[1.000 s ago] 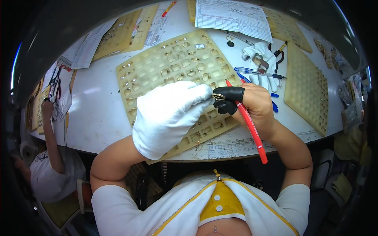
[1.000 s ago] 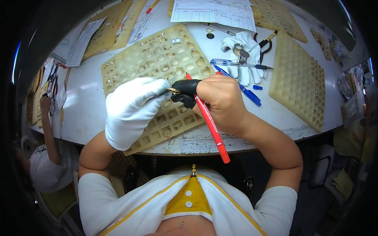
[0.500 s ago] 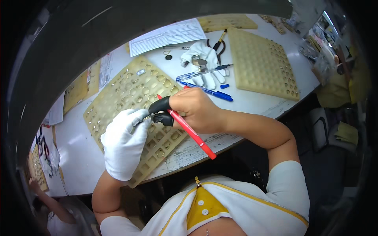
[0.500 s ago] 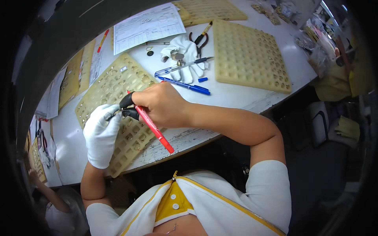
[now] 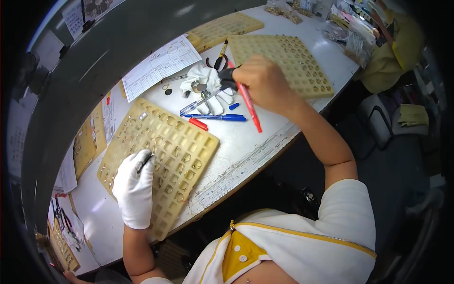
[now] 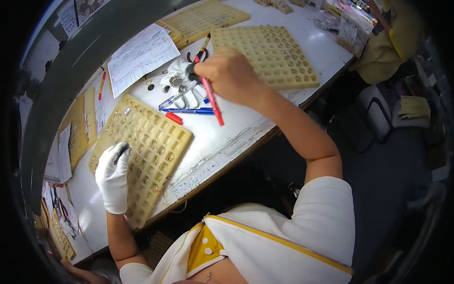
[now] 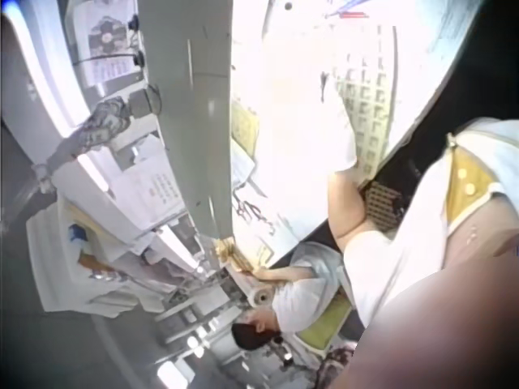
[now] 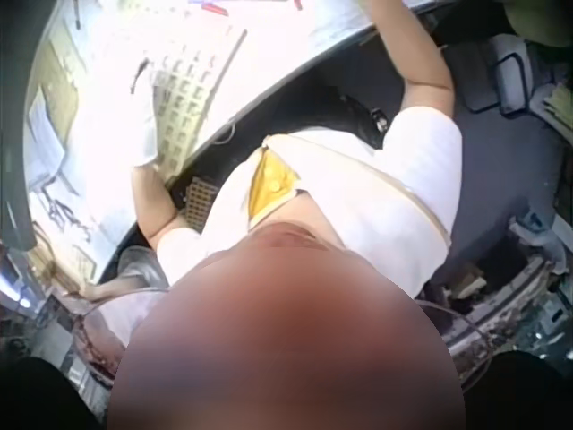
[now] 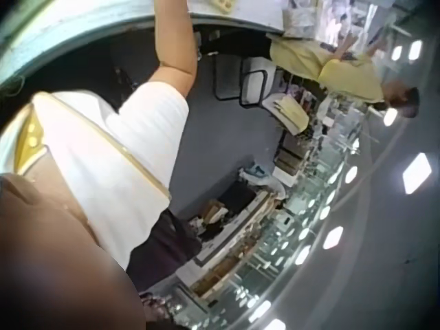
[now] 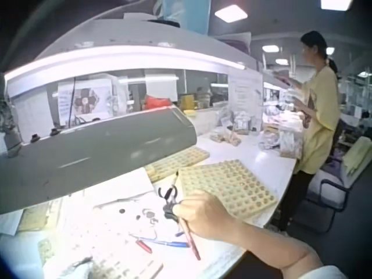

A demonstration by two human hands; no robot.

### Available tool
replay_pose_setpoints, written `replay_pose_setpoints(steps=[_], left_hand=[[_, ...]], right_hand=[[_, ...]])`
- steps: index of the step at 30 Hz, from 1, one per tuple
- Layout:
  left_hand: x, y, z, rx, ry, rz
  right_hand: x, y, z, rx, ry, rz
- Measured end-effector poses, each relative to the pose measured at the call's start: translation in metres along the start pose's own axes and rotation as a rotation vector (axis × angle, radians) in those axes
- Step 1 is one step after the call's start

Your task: Inspecting and marking small gold jewelry rings at a workbench.

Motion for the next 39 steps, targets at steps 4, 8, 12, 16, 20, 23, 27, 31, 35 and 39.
replay_pose_setpoints(steps=[4,8,12,16,20,23,27,31,35,39], left_hand=[[-0.011,-0.008,0.006,-0.011,-0.053,-0.051],[-0.025,-0.011,0.028,-0.111,0.078,-0.154],[-0.035,-0.017,0.049,-0.192,0.062,-0.192],[-0.048,-0.023,0.059,-0.173,-0.225,-0.192],[-0.057,-0.029,0.074,-0.180,-0.297,-0.216],[-0.055,-0.028,0.088,-0.247,-0.328,-0.125],[-0.033,-0.020,0.102,-0.421,-0.415,0.177],[-0.010,-0.015,0.101,-0.382,-0.515,0.396],[0.002,-0.016,0.099,-0.362,-0.514,0.367],[0.003,-0.016,0.092,-0.252,-0.588,0.298]], right_hand=[[-0.048,0.031,-0.107,0.263,0.401,0.140],[-0.064,0.065,-0.184,0.398,0.620,0.326],[-0.050,0.076,-0.205,0.436,0.547,0.424],[-0.035,0.080,-0.211,0.509,0.527,0.534],[-0.038,0.082,-0.208,0.433,0.542,0.575],[-0.040,0.071,-0.202,0.565,0.498,0.533],[-0.029,0.039,-0.183,0.865,0.108,0.303],[0.023,0.001,-0.112,0.986,-0.378,0.228],[0.044,-0.059,0.009,0.025,0.004,0.282],[0.069,-0.069,0.080,-0.224,-0.135,0.244]])
Point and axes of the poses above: each hand's wrist, its own y-axis away from the middle knuckle, its own x-axis out of the palm, z = x × y, the point moved 10 cm from there along -y, towards the middle knuckle, and after that the axes turned 7 degrees about -y, right-handed, at the moved point
